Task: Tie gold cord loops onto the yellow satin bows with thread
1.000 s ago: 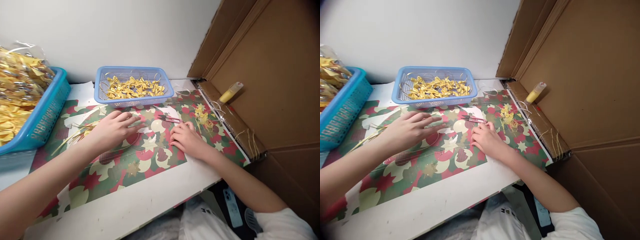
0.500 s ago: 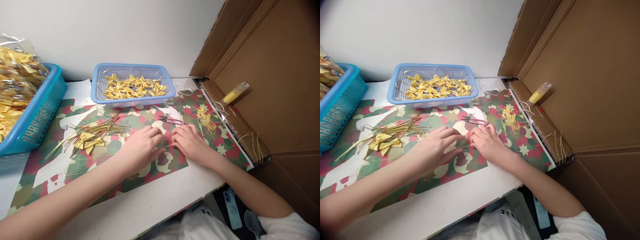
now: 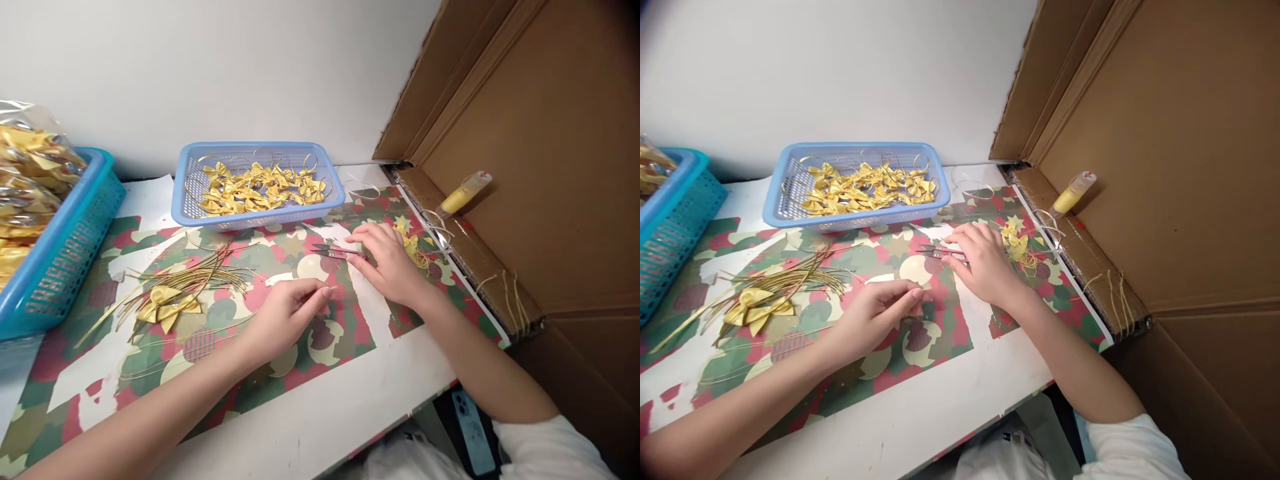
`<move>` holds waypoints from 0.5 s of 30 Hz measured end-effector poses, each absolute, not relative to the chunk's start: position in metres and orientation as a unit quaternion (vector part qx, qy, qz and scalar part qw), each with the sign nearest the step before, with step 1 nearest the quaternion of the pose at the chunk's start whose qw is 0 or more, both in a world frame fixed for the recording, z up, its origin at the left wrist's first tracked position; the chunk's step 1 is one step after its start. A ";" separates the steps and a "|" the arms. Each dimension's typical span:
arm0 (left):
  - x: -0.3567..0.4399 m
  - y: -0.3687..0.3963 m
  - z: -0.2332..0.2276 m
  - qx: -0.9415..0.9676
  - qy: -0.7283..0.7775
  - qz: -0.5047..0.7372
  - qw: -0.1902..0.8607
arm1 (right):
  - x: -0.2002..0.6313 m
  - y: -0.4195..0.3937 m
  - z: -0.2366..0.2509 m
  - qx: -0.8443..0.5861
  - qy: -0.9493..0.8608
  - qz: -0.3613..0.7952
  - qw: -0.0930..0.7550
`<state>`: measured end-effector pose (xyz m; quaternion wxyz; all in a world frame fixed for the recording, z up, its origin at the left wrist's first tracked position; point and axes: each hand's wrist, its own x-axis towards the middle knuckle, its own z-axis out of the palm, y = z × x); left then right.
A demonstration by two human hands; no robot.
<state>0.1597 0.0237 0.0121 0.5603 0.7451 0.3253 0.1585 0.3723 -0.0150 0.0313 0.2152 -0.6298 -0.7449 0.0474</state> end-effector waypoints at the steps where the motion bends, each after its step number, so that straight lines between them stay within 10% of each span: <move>1: 0.159 0.022 0.012 0.718 0.331 0.167 0.589 | 0.374 -0.012 0.027 -0.650 -0.732 0.041 0.200; 9: 0.159 0.017 0.008 0.579 0.324 0.187 0.725 | 0.369 0.003 -0.001 -0.709 -0.694 0.045 0.116; 15: 0.159 0.016 0.004 0.544 0.351 0.205 0.734 | 0.377 -0.013 0.016 -0.696 -0.580 0.258 0.335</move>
